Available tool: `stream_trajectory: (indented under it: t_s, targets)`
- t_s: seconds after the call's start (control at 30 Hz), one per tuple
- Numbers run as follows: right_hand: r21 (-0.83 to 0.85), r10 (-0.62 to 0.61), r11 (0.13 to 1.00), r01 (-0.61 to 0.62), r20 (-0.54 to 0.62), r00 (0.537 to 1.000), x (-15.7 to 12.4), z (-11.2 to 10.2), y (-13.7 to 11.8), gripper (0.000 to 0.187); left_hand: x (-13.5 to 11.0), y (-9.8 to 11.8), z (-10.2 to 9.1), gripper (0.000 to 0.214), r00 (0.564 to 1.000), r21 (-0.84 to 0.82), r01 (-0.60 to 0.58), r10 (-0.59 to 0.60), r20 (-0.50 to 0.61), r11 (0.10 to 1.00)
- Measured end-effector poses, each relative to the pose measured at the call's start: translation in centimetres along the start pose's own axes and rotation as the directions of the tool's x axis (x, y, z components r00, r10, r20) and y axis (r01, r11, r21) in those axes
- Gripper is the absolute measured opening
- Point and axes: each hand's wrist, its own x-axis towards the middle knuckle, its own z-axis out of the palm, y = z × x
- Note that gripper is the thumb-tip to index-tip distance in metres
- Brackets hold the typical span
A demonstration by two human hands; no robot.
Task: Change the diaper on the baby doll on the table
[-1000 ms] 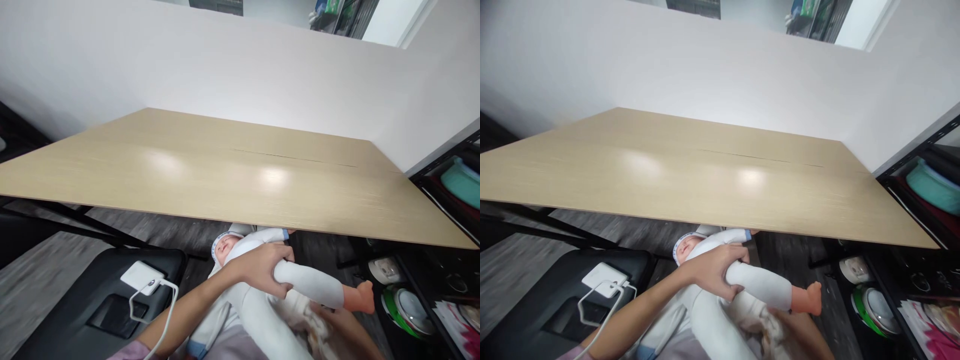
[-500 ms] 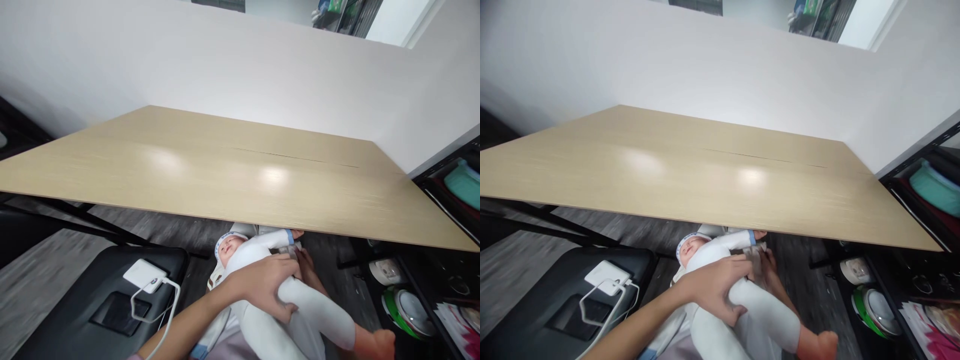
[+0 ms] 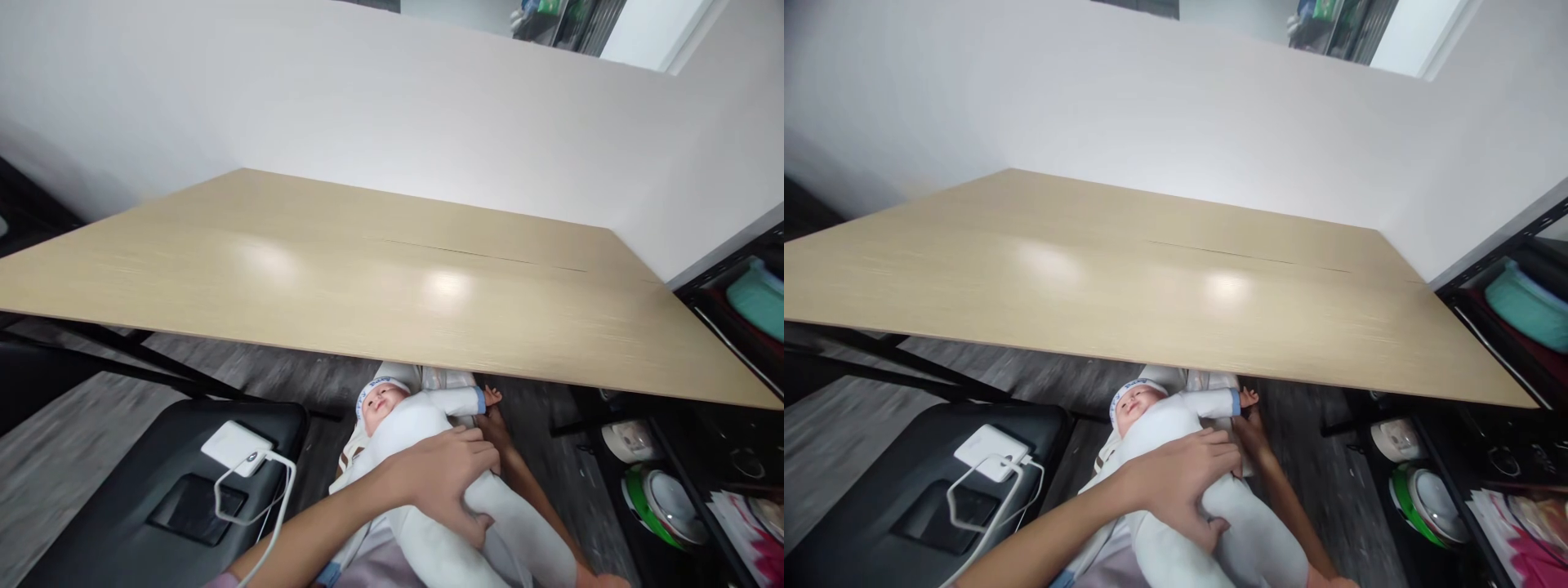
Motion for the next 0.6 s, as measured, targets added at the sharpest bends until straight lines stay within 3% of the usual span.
stream_trajectory:
  t_s: [0.1,0.2,0.3,0.33,0.4,0.5,0.6]
  targets:
    - [0.010,0.049,0.999,-0.049,-0.063,0.997,-0.5,-1.3,1.0,0.051,-0.2,0.3,-0.3,0.048,1.000,0.013,0.001,-0.001,-0.001,1.000]
    - [0.003,0.068,0.998,-0.068,-0.153,0.986,-1.7,-3.8,0.5,0.058,-0.3,0.4,-0.5,0.051,1.000,0.012,-0.003,0.003,-0.008,1.000]
    - [-0.090,-0.063,0.995,0.047,-0.190,0.980,-3.0,-6.3,-1.9,0.069,-0.2,0.3,-0.3,0.054,1.000,0.009,-0.018,0.018,-0.001,1.000]
    - [-0.149,-0.147,0.981,0.127,-0.131,0.980,-3.1,-6.8,-3.0,0.068,-0.1,0.2,-0.2,0.055,1.000,0.011,-0.022,0.022,0.000,1.000]
    - [-0.254,-0.277,0.920,0.298,0.117,0.954,-2.8,-7.1,-5.2,0.057,0.1,0.1,0.1,0.055,0.999,0.005,-0.035,0.035,-0.013,0.999]
    - [-0.310,-0.230,0.865,0.394,0.453,0.861,-1.0,-5.5,-7.8,0.048,0.1,0.1,0.2,0.051,0.997,-0.027,-0.060,0.059,-0.046,0.998]
    - [-0.304,-0.195,0.865,0.400,0.531,0.825,0.8,-2.5,-10.2,0.040,-0.8,0.8,-0.7,0.046,0.995,-0.035,-0.064,0.062,-0.078,0.997]
